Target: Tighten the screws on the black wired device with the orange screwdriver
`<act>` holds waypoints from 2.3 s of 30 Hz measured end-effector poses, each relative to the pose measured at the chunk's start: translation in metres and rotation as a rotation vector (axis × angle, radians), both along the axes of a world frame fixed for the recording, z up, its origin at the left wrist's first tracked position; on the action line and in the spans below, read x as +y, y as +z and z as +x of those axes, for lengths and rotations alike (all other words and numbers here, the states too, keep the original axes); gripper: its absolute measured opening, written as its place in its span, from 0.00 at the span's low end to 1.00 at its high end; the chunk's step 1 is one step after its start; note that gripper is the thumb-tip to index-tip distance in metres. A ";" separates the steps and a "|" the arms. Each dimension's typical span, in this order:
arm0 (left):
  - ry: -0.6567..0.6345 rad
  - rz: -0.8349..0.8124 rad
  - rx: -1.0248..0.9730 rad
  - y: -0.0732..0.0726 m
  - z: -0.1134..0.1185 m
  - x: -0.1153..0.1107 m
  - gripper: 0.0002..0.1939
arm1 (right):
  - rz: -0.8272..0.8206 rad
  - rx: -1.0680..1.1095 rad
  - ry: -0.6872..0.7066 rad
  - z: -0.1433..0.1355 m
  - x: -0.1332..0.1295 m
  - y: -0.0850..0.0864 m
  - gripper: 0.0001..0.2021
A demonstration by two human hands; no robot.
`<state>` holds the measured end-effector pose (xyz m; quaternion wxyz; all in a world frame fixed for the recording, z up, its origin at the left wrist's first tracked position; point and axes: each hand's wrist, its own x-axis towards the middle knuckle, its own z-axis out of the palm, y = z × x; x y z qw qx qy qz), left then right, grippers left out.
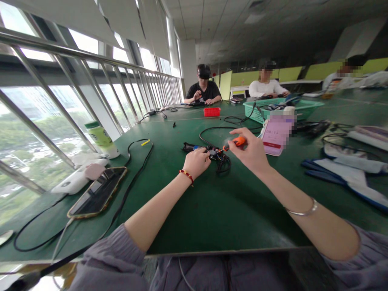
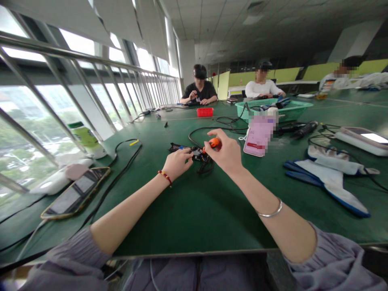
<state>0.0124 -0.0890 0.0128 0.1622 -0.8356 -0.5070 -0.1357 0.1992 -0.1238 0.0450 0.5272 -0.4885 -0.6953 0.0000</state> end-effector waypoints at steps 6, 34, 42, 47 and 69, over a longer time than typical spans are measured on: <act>-0.052 0.014 0.022 0.000 -0.005 0.003 0.15 | -0.053 0.005 0.021 -0.001 0.001 -0.001 0.15; -0.377 0.063 0.000 -0.011 -0.031 0.030 0.18 | -0.125 0.096 0.025 -0.004 0.001 -0.001 0.18; -0.297 -0.002 0.057 -0.013 -0.027 0.029 0.18 | -0.132 0.083 0.058 -0.007 -0.001 0.000 0.12; -0.244 -0.005 0.092 -0.013 -0.025 0.027 0.18 | -0.062 0.118 0.075 -0.006 0.000 -0.002 0.19; -0.213 0.090 0.156 -0.010 -0.015 0.029 0.13 | -0.141 0.119 0.074 -0.007 0.001 -0.005 0.08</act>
